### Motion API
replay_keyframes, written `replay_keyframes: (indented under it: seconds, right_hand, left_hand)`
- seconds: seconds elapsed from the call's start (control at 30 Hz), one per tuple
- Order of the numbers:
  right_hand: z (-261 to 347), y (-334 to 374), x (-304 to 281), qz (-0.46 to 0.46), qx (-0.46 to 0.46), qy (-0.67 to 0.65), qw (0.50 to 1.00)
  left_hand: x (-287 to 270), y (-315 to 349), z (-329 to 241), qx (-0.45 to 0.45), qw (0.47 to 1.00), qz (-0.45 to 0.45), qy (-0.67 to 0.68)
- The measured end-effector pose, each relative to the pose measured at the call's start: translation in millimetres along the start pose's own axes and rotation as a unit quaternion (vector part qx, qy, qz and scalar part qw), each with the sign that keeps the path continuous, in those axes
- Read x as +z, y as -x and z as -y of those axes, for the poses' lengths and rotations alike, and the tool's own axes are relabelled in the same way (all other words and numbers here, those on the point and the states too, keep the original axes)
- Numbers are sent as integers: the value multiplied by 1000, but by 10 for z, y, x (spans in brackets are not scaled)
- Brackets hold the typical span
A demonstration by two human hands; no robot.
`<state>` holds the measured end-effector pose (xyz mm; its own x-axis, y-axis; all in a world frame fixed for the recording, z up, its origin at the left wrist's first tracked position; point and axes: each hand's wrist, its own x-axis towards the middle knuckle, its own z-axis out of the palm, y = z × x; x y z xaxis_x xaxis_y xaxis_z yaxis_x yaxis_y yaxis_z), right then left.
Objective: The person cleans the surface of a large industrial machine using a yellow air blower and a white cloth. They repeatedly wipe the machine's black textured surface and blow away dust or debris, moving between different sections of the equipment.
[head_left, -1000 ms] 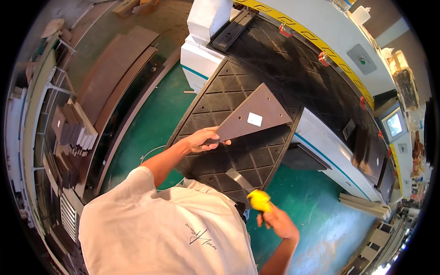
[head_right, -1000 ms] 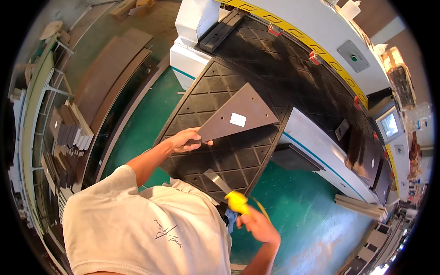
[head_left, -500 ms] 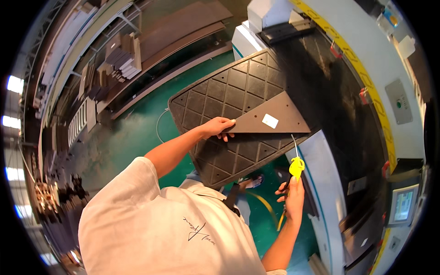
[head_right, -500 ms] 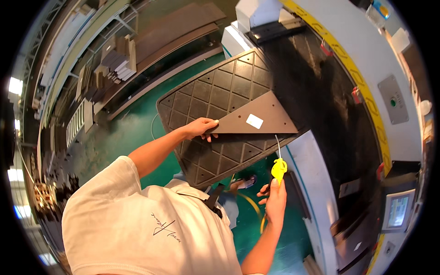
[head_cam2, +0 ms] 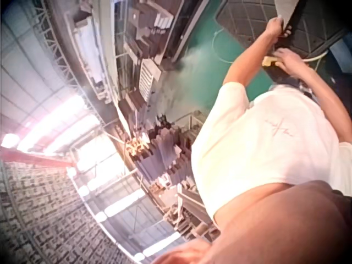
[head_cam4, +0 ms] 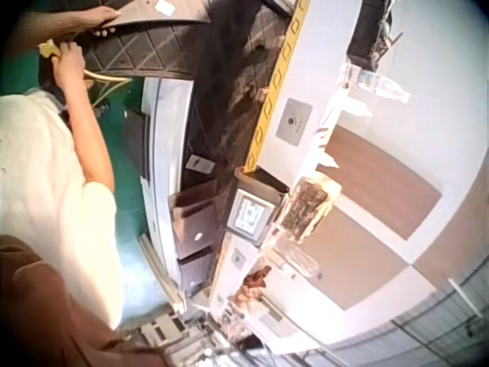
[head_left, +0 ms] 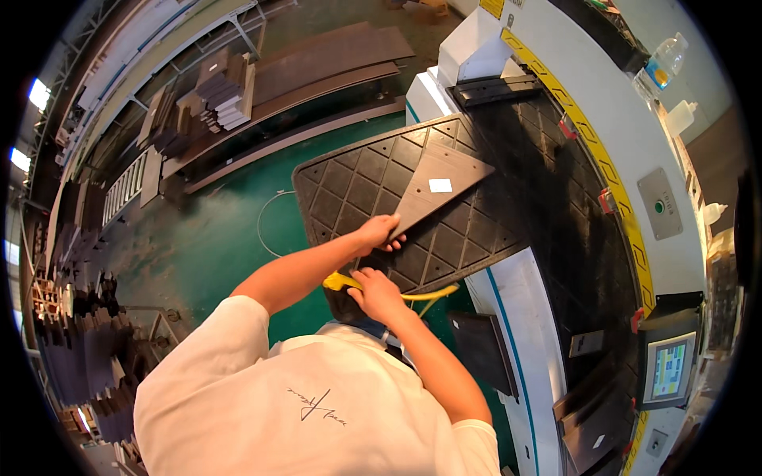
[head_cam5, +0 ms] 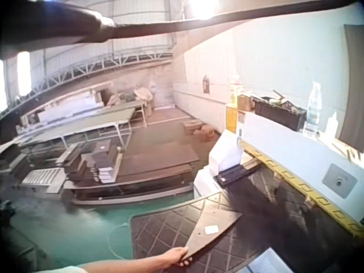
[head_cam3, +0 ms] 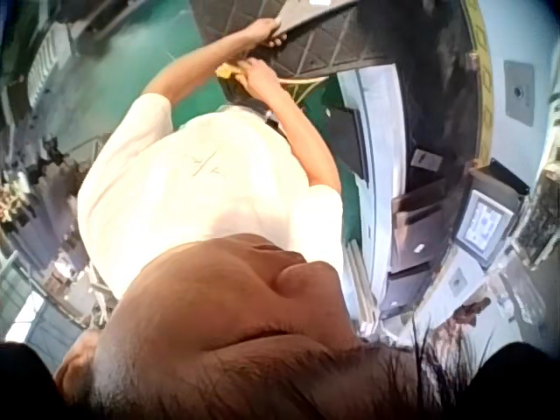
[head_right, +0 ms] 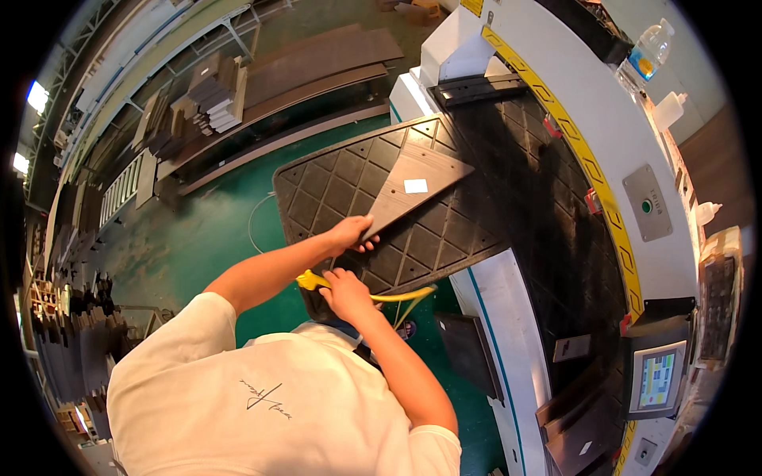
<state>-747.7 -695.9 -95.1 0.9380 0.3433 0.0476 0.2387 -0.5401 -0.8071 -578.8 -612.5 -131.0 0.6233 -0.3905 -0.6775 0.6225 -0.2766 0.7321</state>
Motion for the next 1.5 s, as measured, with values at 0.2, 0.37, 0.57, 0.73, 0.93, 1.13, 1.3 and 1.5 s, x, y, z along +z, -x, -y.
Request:
replay_keyframes:
  seconds: [0.2,0.37,0.57,0.73,0.93,1.13,1.3,1.5]
  right_hand:
    - [-200,557,-627,-63,99,-79,990]
    - [-348,1550,-2740,-427,258,67,864]
    - [-283,2007,-4991,-605,179,332,702]
    - [-600,1659,-5864,-511,111,476,707]
    - [-871,1731,-6218,-530,235,480,658]
    - [-697,1826,-6546,-443,305,437,721]
    - [-568,1878,-6579,-431,301,419,741]
    - [-260,2225,-5650,-552,126,535,627]
  left_hand:
    - [476,-56,2,112,920,169,-336]
    - [694,-129,-476,378,723,144,-561]
    - [812,-662,-707,513,509,234,-651]
    - [1078,-792,-507,529,536,175,-634]
    - [1607,-749,-318,494,629,70,-596]
    - [2062,-849,-304,479,662,31,-576]
    - [2076,-899,-352,488,671,44,-556]
    - [1985,-1042,-482,530,634,89,-556]
